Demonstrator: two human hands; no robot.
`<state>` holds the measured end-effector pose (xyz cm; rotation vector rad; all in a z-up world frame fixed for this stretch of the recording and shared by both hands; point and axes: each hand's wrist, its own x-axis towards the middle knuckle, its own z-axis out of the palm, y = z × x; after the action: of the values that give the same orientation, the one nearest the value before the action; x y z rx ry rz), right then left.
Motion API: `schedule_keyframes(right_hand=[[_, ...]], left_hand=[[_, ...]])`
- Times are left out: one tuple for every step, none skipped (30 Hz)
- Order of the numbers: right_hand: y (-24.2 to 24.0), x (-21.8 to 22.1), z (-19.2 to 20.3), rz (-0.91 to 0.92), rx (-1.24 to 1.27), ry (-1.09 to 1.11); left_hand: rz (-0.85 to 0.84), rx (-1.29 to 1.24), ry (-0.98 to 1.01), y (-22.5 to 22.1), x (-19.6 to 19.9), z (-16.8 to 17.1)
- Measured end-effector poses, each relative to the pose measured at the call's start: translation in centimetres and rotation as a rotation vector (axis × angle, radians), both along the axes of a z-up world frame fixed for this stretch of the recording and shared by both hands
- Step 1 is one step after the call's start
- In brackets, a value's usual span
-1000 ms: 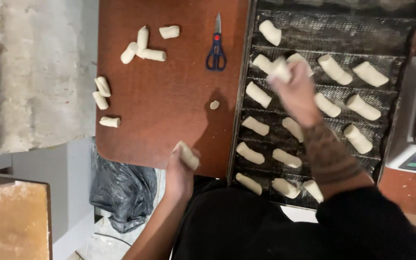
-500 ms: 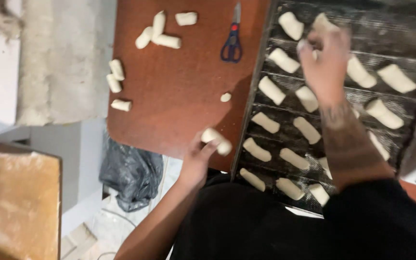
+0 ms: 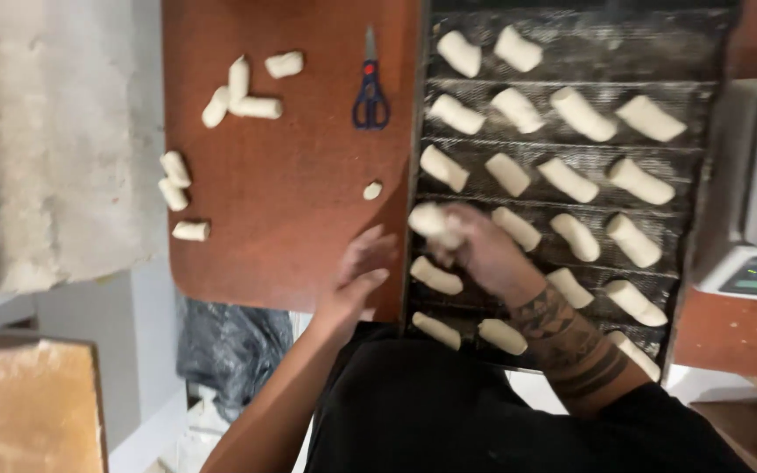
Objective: Using a dough divider machine, cutting dough strips with scissors, and arranging pieces on baking trays.
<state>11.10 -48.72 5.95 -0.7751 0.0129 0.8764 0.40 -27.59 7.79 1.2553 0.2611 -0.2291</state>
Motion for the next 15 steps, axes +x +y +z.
schedule_keyframes(right_hand=[[-1.5,1.6,0.0,-0.157,-0.186,-0.092],[-2.7,3.1,0.0,-0.306,-0.368,-0.179],[-4.2,5.3,-0.5,-0.315,-0.372,-0.183],[-5.5,7.5,-1.1,-0.367,-0.688,-0.358],[-6.8,9.7,-1.7,-0.413,-1.006,-0.532],[-7.2,11.6,-0.7,-0.414,-1.006,-0.536],[-7.5,13.5,0.4,-0.404,-1.232,-0.606],[-7.7,15.4,1.3,-0.386,-1.456,-0.676],[-9.0,17.3,-1.2,-0.382,-1.453,-0.68],[-10.1,19.3,-3.7,-0.432,-1.582,-0.958],[-11.1,21.4,-6.3,-0.478,-1.691,-1.247],[-11.1,21.7,-6.9,-0.474,-1.682,-1.255],[-11.1,22.0,-7.5,-0.414,-1.817,-1.311],[-10.9,22.4,-8.1,-0.351,-1.952,-1.364],[-10.8,21.9,-8.1,-0.349,-1.943,-1.374]], left_hand=[[0.041,0.037,0.123,0.6,-0.6,-0.7],[0.09,0.08,0.249,1.3,-1.4,-1.4],[0.081,0.078,0.243,1.7,-2.3,-1.9],[0.115,0.075,0.275,2.3,-3.2,-2.4],[0.149,0.072,0.307,2.9,-4.2,-3.0],[0.15,0.071,0.304,3.1,-4.9,-3.0],[0.189,0.075,0.39,3.3,-5.6,-3.1],[0.233,0.079,0.479,3.6,-6.4,-3.0],[0.239,0.078,0.479,3.8,-7.0,-3.1],[0.262,0.087,0.502,4.1,-7.6,-3.2],[0.286,0.095,0.526,4.4,-8.2,-3.3],[0.296,0.094,0.525,4.4,-8.3,-2.7],[0.318,0.119,0.554,4.5,-8.5,-2.2],[0.338,0.145,0.582,4.8,-8.5,-1.6],[0.349,0.144,0.581,5.1,-8.9,-1.2]])
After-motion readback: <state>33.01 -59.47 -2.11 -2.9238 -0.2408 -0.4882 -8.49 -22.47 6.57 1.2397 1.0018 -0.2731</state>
